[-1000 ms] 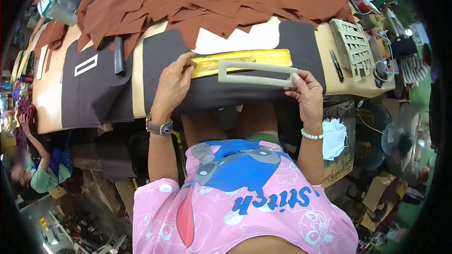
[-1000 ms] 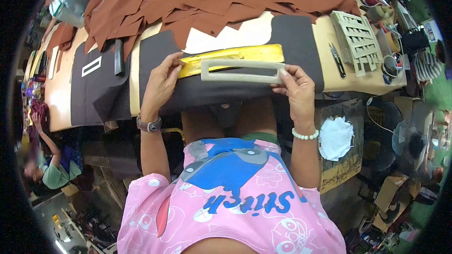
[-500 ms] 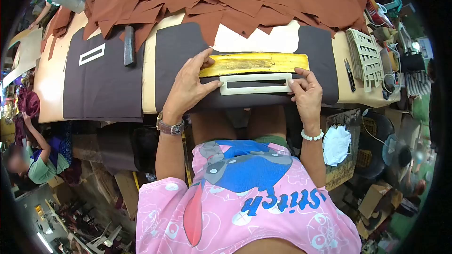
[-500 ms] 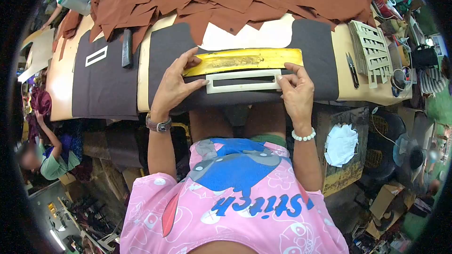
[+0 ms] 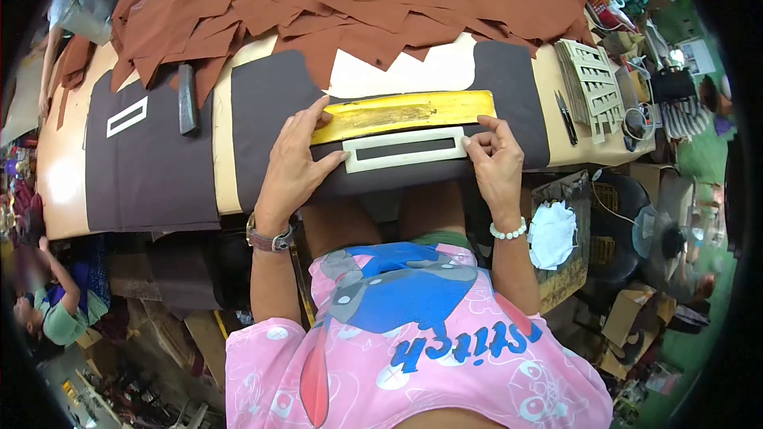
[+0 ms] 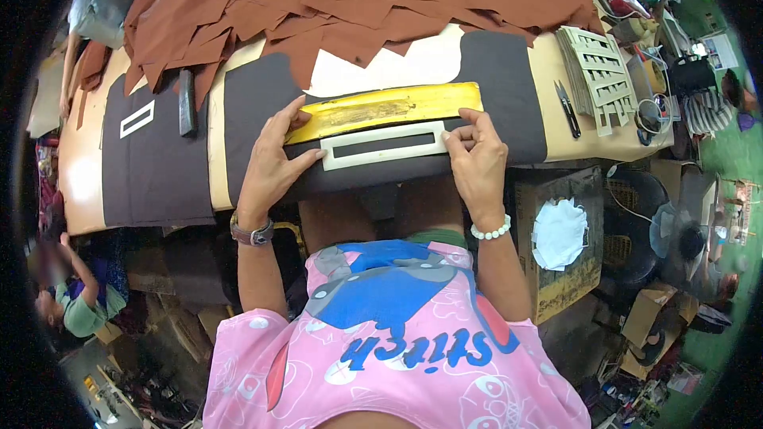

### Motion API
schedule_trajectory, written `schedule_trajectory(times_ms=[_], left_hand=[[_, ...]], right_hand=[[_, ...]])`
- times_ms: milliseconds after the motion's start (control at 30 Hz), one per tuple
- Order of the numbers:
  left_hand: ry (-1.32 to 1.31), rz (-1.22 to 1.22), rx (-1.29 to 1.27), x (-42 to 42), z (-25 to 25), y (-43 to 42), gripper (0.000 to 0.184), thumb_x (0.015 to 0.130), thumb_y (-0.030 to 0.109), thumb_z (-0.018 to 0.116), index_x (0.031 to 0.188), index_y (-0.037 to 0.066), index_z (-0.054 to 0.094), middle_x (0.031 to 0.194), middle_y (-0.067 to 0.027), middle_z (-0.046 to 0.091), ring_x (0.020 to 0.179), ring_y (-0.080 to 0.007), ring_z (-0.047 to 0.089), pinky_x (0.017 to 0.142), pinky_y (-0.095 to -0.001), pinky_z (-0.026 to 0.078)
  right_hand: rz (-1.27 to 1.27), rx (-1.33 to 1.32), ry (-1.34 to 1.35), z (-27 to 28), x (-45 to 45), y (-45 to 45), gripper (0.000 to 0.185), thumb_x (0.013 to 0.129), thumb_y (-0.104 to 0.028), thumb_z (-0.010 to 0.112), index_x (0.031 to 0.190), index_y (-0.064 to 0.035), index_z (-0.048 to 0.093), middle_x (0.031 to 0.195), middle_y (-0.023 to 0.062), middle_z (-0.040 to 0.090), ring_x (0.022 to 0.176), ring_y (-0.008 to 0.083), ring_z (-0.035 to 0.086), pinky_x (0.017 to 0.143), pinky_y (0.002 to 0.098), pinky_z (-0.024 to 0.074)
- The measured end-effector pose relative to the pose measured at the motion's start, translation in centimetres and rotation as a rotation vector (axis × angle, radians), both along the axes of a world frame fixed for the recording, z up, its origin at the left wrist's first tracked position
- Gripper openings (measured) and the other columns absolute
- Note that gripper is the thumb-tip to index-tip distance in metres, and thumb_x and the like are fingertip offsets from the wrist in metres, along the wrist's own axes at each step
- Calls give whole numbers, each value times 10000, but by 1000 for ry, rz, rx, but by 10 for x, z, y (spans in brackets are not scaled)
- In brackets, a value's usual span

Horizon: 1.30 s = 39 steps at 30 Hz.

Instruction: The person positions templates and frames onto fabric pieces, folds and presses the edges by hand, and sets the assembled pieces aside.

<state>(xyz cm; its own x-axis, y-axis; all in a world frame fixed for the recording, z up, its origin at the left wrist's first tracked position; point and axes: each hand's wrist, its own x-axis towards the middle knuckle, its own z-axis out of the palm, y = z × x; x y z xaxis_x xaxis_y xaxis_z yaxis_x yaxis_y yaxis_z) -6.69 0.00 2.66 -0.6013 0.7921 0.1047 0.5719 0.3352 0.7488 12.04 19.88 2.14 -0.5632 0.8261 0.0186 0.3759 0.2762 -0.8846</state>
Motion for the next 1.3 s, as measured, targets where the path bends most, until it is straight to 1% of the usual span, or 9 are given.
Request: schedule_trajectory(times_ms=[233, 433, 567, 667, 733, 900, 933, 1100, 1300], left_hand=[[6, 11, -4, 1, 0, 0, 702, 701, 111, 729, 1331, 42, 427, 1104, -117, 575, 1055, -241, 534, 964, -346, 403], [23, 9, 41, 5, 1, 2, 568, 716, 77, 708, 1246, 44, 506, 1086, -120, 577, 1042, -262, 541, 939, -353, 417], [267, -90, 82, 13, -7, -3, 260, 724, 27, 665, 982, 28, 632, 1076, -111, 584, 1033, -286, 537, 891, -378, 432], [599, -163, 81, 23, -8, -3, 188, 741, 54, 611, 925, 17, 627, 1013, -92, 590, 1000, -265, 539, 889, -407, 417], [647, -157, -46, 32, -10, -9, 278, 750, 40, 606, 1026, 49, 635, 1097, -65, 601, 1074, -271, 530, 958, -449, 378], [688, -137, -127, 40, -17, -16, 346, 789, 58, 562, 1132, 53, 603, 1203, -64, 573, 1179, -277, 477, 1010, -490, 326], [684, -129, -133, 40, -17, -16, 348, 794, 60, 557, 1139, 56, 601, 1215, -63, 569, 1189, -278, 469, 1014, -499, 318], [651, -124, -183, 43, -13, -16, 358, 816, 58, 540, 1169, 90, 588, 1248, -45, 555, 1212, -274, 450, 1027, -534, 279], [645, -139, -223, 41, -11, -18, 366, 829, 45, 525, 1185, 112, 580, 1269, -39, 543, 1216, -261, 447, 1035, -559, 257]], right_hand=[[-32, 5, 34, -3, -4, -1, 315, 775, -18, 655, 1064, 63, 561, 700, 85, 634, 598, 102, 567, 572, 257, 469], [-6, 166, -95, -2, -5, -6, 181, 775, -40, 640, 942, 23, 610, 709, 101, 628, 582, 182, 598, 567, 301, 478], [122, 627, -223, -2, -5, -11, 97, 783, -72, 610, 855, -10, 628, 790, 101, 609, 684, 255, 599, 613, 360, 478], [178, 768, -264, 5, -6, -10, 86, 784, -74, 569, 825, -25, 627, 856, 102, 597, 779, 275, 586, 666, 397, 467], [219, 902, -263, 10, -10, -15, 96, 779, -67, 544, 817, -29, 623, 891, 109, 596, 822, 282, 575, 694, 410, 457], [595, 806, 91, -8, -49, -76, 349, 797, -73, 484, 1125, 25, 550, 1081, 168, 600, 1065, 321, 555, 969, 431, 393], [648, 789, 51, -12, -53, -85, 414, 806, -70, 475, 1206, 34, 507, 1143, 168, 585, 1089, 317, 549, 983, 435, 383], [602, 759, -32, -24, -47, -80, 444, 826, -53, 456, 1259, 46, 467, 1240, 174, 546, 1146, 280, 535, 989, 455, 379], [459, 852, -203, -22, -11, -35, 436, 829, -14, 433, 1260, 42, 466, 1229, 170, 563, 1138, 258, 552, 975, 482, 387]])
